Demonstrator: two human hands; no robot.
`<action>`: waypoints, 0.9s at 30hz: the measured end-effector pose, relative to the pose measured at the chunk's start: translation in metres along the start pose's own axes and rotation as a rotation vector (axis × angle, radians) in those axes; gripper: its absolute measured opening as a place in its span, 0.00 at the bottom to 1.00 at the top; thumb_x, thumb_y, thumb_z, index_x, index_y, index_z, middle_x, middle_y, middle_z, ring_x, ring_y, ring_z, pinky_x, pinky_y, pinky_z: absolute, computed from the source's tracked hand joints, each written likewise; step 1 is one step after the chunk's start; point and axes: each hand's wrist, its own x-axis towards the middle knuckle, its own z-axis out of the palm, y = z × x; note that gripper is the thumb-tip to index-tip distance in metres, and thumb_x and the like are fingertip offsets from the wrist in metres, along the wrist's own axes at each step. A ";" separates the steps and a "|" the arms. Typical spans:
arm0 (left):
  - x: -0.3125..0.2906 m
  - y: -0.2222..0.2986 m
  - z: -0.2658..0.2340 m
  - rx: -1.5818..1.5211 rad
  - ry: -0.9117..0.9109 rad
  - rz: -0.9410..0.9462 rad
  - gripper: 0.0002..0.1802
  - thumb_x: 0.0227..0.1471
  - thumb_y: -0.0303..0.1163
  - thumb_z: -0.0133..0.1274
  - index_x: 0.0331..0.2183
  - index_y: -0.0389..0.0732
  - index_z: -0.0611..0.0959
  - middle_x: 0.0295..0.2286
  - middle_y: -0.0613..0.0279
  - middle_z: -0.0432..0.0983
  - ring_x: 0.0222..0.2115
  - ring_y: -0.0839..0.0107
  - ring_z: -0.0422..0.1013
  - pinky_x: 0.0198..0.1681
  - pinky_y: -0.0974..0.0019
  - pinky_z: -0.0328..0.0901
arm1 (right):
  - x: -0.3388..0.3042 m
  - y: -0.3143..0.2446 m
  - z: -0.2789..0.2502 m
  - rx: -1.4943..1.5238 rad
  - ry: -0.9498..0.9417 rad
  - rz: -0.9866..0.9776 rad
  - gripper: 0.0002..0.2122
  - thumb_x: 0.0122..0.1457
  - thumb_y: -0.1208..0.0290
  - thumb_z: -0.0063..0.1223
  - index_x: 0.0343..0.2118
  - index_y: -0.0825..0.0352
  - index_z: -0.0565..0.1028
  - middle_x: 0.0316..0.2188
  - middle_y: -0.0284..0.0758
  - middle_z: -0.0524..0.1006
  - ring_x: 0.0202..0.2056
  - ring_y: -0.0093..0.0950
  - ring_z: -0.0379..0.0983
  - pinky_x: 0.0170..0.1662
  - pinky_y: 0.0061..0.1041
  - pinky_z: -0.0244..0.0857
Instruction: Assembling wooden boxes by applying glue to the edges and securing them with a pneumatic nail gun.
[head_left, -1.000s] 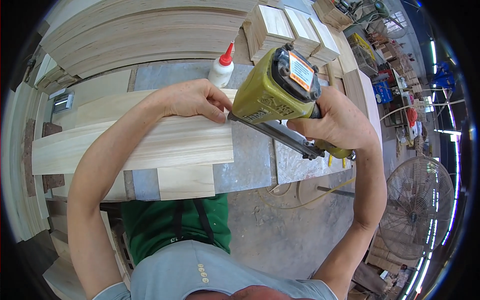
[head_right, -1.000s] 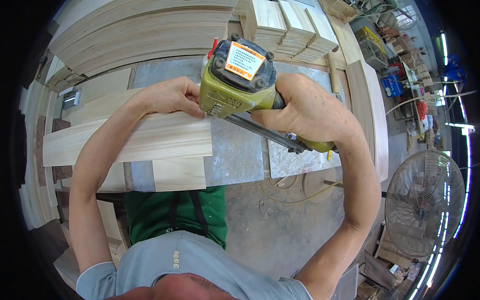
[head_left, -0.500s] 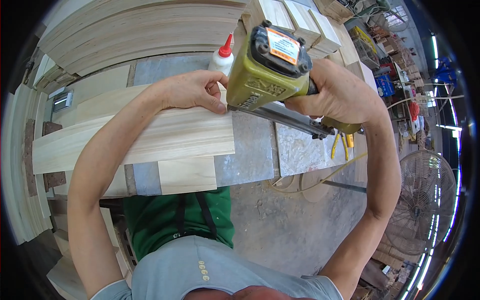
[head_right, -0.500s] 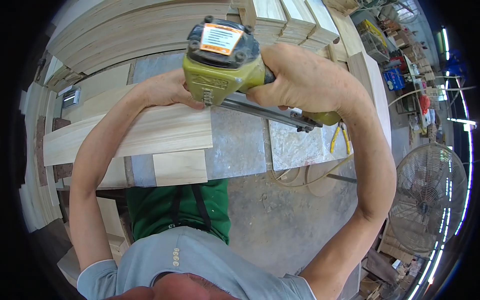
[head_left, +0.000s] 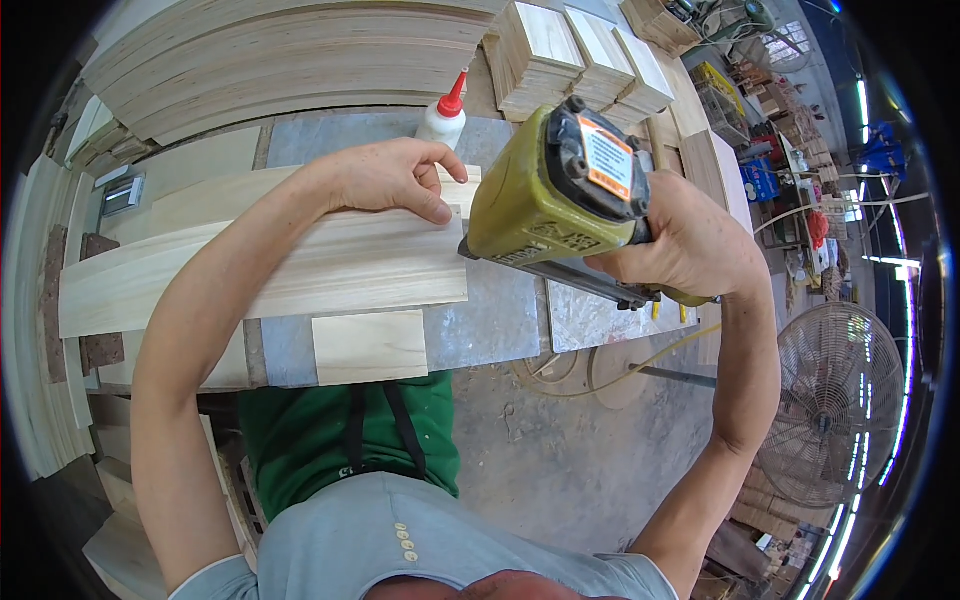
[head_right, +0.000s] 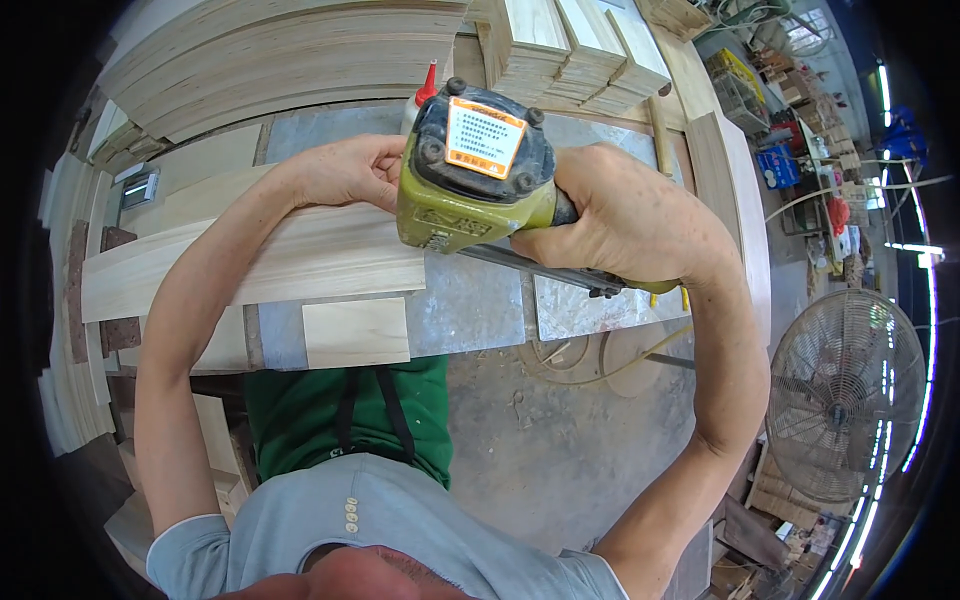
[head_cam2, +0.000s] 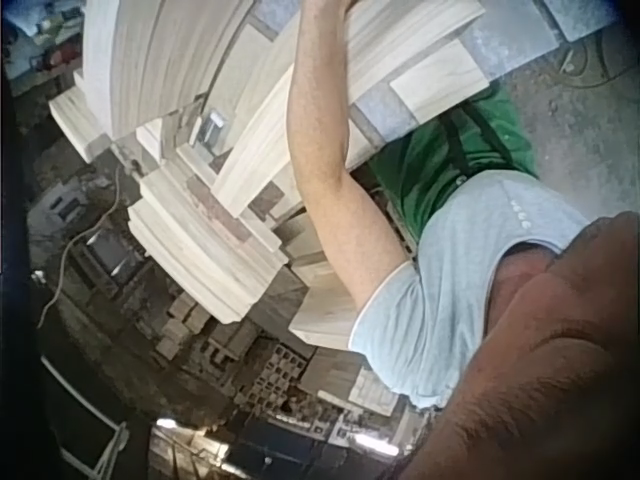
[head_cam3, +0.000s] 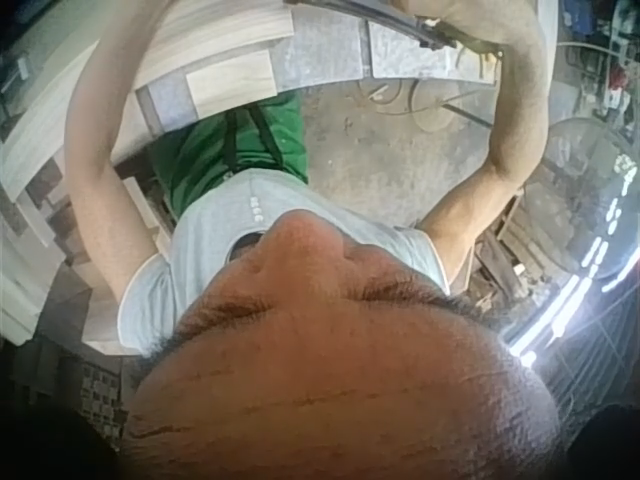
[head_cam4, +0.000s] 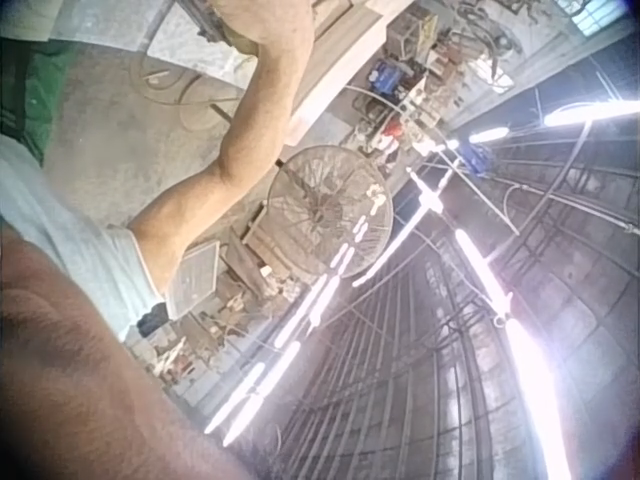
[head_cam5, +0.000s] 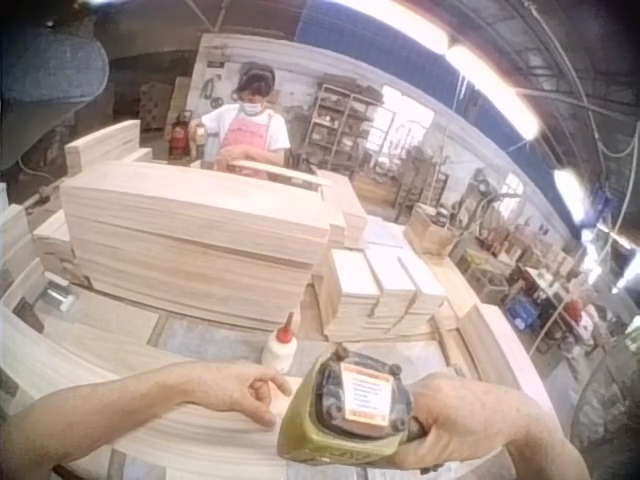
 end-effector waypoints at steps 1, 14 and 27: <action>0.000 -0.001 0.000 0.001 -0.002 -0.001 0.32 0.41 0.34 0.64 0.48 0.35 0.73 0.25 0.68 0.72 0.28 0.78 0.67 0.34 0.73 0.60 | 0.001 0.001 0.001 -0.030 -0.003 -0.020 0.10 0.48 0.71 0.60 0.31 0.71 0.76 0.22 0.33 0.76 0.23 0.22 0.67 0.31 0.25 0.64; 0.005 -0.011 -0.002 0.030 0.050 0.049 0.31 0.41 0.34 0.64 0.48 0.35 0.73 0.24 0.70 0.71 0.27 0.80 0.66 0.33 0.74 0.59 | 0.007 0.000 0.005 -0.067 0.042 -0.138 0.12 0.46 0.69 0.57 0.29 0.74 0.75 0.20 0.43 0.75 0.22 0.33 0.72 0.29 0.30 0.66; -0.044 0.034 0.013 0.475 0.241 -0.047 0.31 0.44 0.38 0.62 0.49 0.35 0.72 0.30 0.57 0.73 0.33 0.63 0.70 0.39 0.65 0.63 | -0.051 0.076 0.053 0.204 0.478 0.498 0.11 0.49 0.70 0.58 0.32 0.72 0.73 0.21 0.31 0.74 0.20 0.20 0.71 0.24 0.21 0.66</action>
